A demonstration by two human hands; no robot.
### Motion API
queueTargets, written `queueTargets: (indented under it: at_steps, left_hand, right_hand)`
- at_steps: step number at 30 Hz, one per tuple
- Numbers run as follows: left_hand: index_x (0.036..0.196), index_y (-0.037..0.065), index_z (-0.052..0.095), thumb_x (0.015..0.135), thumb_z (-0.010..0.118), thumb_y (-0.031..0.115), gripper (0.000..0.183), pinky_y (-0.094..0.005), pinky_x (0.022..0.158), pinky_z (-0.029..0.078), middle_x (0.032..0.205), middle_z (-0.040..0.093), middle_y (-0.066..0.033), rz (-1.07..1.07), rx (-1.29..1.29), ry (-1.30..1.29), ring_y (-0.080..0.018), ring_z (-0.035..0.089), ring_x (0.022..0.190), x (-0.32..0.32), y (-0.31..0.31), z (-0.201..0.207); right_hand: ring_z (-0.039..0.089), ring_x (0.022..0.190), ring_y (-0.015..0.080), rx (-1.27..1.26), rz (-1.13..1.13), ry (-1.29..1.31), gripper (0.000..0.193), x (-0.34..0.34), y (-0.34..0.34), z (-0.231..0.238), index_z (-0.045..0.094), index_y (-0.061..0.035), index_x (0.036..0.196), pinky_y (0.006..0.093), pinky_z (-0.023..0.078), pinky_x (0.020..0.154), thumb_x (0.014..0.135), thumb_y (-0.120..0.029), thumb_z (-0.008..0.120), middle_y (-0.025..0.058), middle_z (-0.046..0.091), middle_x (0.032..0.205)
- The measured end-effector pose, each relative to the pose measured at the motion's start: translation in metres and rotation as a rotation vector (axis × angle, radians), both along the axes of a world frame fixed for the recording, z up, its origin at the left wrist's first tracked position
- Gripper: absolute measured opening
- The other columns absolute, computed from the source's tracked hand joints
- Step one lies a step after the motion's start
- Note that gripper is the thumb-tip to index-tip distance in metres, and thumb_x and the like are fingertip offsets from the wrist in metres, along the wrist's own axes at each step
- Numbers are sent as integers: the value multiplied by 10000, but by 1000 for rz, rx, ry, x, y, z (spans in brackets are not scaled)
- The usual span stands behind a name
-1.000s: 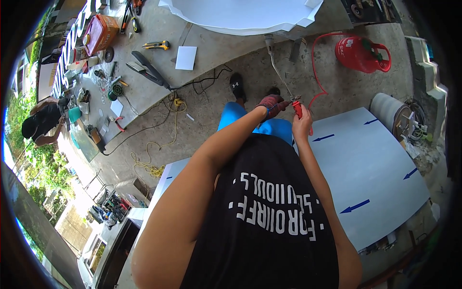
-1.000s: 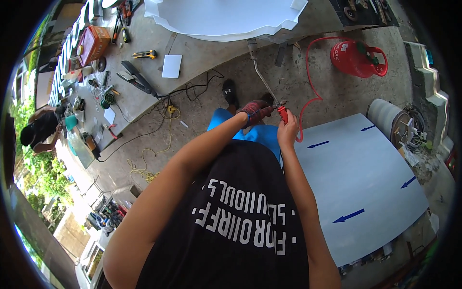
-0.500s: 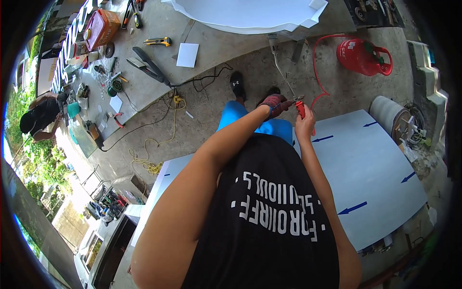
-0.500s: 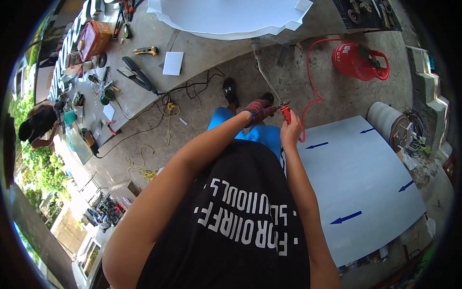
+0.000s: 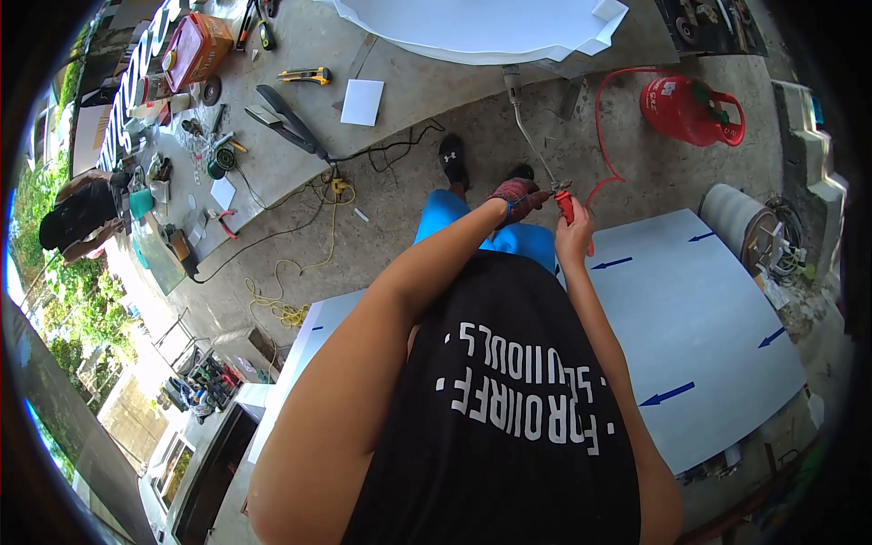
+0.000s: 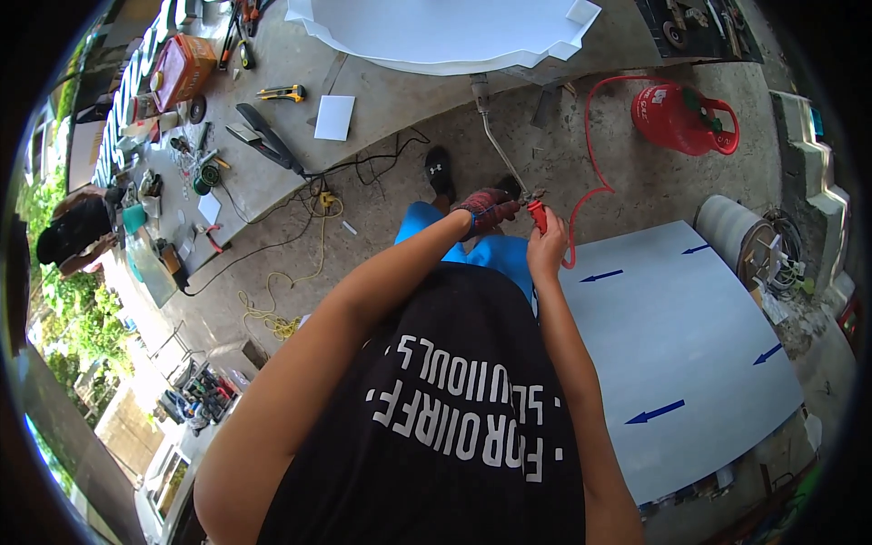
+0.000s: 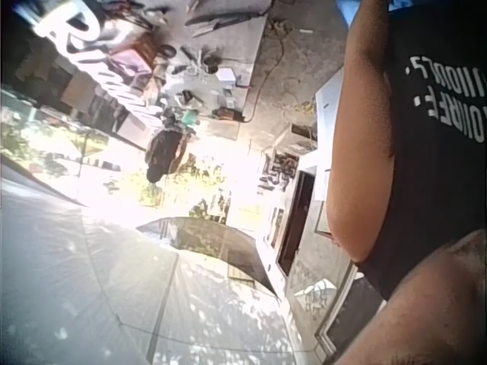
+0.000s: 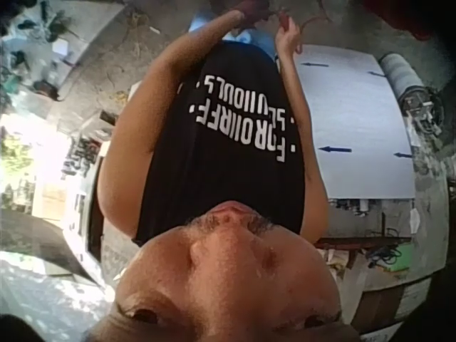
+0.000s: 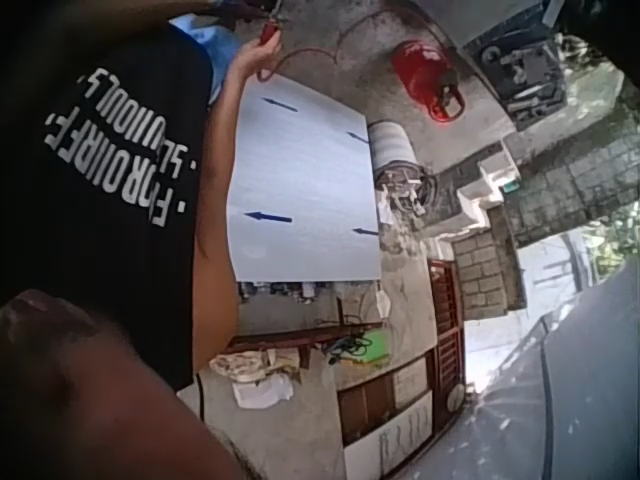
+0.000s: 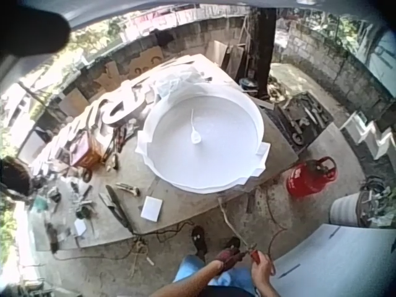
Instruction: Heating and shaping a large white plastic letter for a sign using a blowtorch.
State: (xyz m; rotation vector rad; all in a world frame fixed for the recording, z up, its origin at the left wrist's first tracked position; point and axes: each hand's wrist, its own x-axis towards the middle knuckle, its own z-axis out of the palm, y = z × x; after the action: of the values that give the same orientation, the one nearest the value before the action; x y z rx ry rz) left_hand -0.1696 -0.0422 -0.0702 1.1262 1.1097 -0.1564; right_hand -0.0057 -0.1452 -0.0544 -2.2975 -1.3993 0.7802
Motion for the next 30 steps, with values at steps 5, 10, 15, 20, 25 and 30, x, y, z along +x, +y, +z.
queueTargets:
  at_steps: [5,10,15,20,25,30]
  left_hand:
    - [1122,55,734,965,578,404,414,-383,899,516,1054,759,-82,-11,11,12,-243,689,1011,-8,-1,-4]
    - [1122,60,736,965,592,422,420,-368,866,523,1041,760,-71,7,-14,29,-215,684,958,-13,-1,0]
    - [1122,53,734,966,596,425,426,-360,842,524,1029,759,-71,33,-14,24,-201,678,919,-19,0,4]
    - [1122,43,732,965,599,424,434,-358,809,531,1005,761,-75,66,-61,7,-197,680,879,-25,-1,1]
    - [1129,40,730,963,593,421,438,-352,797,533,998,761,-75,55,-19,-3,-198,675,866,-32,-2,1]
    - [1149,41,726,968,581,422,446,-358,811,531,1013,759,-80,45,-41,5,-202,679,895,-38,0,4]
  right_hand:
    - [610,1091,429,-17,-19,41,461,-8,1,3,607,9,1285,471,473,969,826,1,647,243,645,1143]
    - [628,1063,423,34,3,26,464,-13,-1,-2,613,-1,1285,486,495,920,823,3,656,222,644,1138]
    - [630,1055,420,36,-1,31,463,-18,0,-2,615,-2,1279,487,501,906,817,5,652,215,642,1127]
    - [633,1050,416,36,12,16,472,-24,0,-1,612,-16,1287,494,502,896,817,2,648,204,641,1122]
    - [632,1054,409,21,7,18,477,-30,0,-1,610,-33,1299,499,495,896,824,-7,650,193,641,1123]
    - [604,1108,427,-22,0,42,465,-37,3,4,610,-3,1286,467,474,972,821,-1,637,241,642,1149]
